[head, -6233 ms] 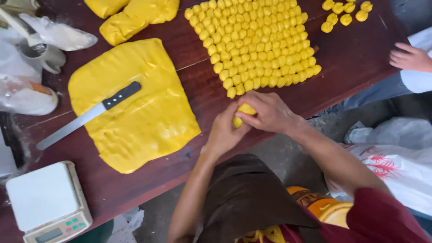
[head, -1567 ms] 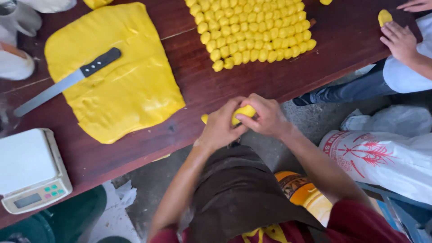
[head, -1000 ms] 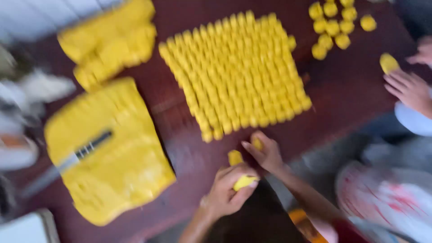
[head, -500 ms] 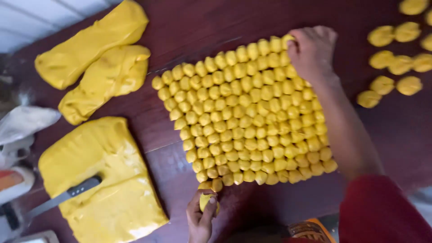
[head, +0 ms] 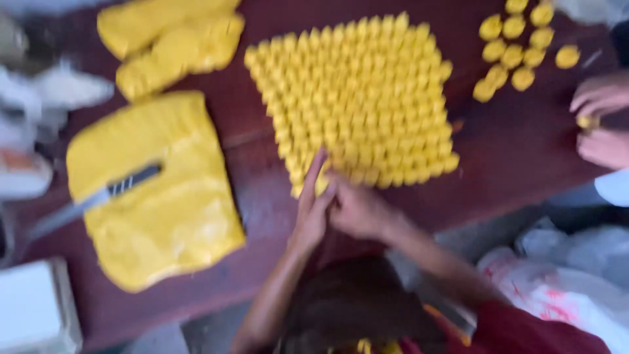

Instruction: The person is portioning and shaping yellow dough into small uniform balls on a wooden table.

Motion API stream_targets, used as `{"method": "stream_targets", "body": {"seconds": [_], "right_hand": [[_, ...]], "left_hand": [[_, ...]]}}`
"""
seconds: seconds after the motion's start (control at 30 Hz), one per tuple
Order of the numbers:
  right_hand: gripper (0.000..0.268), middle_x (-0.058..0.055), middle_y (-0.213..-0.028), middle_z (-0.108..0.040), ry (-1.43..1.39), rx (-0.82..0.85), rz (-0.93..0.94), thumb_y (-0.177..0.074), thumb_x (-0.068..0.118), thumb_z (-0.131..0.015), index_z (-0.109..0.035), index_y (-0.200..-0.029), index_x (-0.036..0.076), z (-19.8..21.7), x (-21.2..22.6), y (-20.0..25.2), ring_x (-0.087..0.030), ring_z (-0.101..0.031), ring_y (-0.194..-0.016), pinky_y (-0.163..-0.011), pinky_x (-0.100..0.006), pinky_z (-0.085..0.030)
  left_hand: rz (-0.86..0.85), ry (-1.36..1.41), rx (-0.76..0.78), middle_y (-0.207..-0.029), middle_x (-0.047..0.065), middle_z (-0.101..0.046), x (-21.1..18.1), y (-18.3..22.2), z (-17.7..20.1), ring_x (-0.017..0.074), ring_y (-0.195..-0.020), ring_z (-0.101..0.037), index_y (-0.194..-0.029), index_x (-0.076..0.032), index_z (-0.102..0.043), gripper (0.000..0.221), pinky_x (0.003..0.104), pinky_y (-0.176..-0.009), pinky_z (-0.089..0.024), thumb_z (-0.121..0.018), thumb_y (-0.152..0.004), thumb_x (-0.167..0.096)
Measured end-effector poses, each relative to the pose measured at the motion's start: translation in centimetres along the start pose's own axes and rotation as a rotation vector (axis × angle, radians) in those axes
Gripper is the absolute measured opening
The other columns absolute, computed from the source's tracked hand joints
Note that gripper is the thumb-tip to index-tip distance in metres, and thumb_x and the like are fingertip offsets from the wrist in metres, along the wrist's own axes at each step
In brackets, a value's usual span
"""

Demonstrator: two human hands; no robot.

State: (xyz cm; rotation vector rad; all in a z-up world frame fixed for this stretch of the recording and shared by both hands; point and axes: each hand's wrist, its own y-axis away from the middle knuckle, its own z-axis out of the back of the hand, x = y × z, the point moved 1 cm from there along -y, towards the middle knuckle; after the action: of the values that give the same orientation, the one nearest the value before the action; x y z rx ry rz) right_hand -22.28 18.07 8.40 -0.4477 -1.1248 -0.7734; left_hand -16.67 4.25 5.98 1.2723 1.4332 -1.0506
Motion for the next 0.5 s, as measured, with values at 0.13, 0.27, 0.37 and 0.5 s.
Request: {"method": "stream_targets", "body": {"seconds": [0.13, 0.27, 0.37, 0.5], "right_hand": [[0.038, -0.007, -0.101, -0.067, 0.09, -0.182, 0.002, -0.089, 0.009, -0.074, -0.061, -0.124, 0.005, -0.5, 2.7, 2.2, -0.016, -0.068, -0.086, -0.071, -0.033, -0.058], [0.04, -0.01, -0.099, -0.067, 0.427, -0.199, 0.206, -0.087, 0.022, -0.081, -0.06, -0.116, 0.004, 0.1, 6.7, 4.1, -0.022, -0.071, -0.08, -0.064, -0.035, -0.058], [0.034, -0.01, -0.091, -0.066, 0.63, -0.16, 0.307, -0.087, 0.025, -0.084, -0.063, -0.106, 0.006, -1.5, 8.0, 5.0, -0.027, -0.069, -0.077, -0.063, -0.039, -0.055], [0.023, -0.009, -0.083, -0.064, 0.573, -0.277, 0.34, -0.087, 0.018, -0.081, -0.063, -0.095, 0.007, -2.1, 6.6, 6.3, -0.028, -0.067, -0.071, -0.061, -0.038, -0.052]], "left_hand": [[0.153, 0.128, 0.166, -0.156, 0.012, -0.049, -1.0, 2.5, 2.0, 0.0222, -0.142, -0.049, -0.168, -0.012, -0.026, 0.087, 0.034, -0.117, -0.039, -0.052, -0.085, -0.011], [-0.145, -0.251, 0.229, -0.135, 0.019, -0.067, -4.6, 4.8, 2.2, 0.0321, -0.125, -0.067, -0.147, -0.005, -0.052, 0.062, 0.04, -0.104, -0.053, -0.067, -0.086, -0.009], [-0.199, -0.448, 0.214, -0.117, 0.022, -0.07, -6.6, 5.8, 2.8, 0.0386, -0.111, -0.069, -0.127, -0.002, -0.061, 0.046, 0.043, -0.092, -0.055, -0.074, -0.083, -0.012], [-0.343, -0.33, 0.28, -0.106, 0.022, -0.071, -6.4, 6.5, 2.0, 0.0412, -0.101, -0.071, -0.116, -0.001, -0.064, 0.028, 0.045, -0.086, -0.056, -0.067, -0.089, -0.009]]}}
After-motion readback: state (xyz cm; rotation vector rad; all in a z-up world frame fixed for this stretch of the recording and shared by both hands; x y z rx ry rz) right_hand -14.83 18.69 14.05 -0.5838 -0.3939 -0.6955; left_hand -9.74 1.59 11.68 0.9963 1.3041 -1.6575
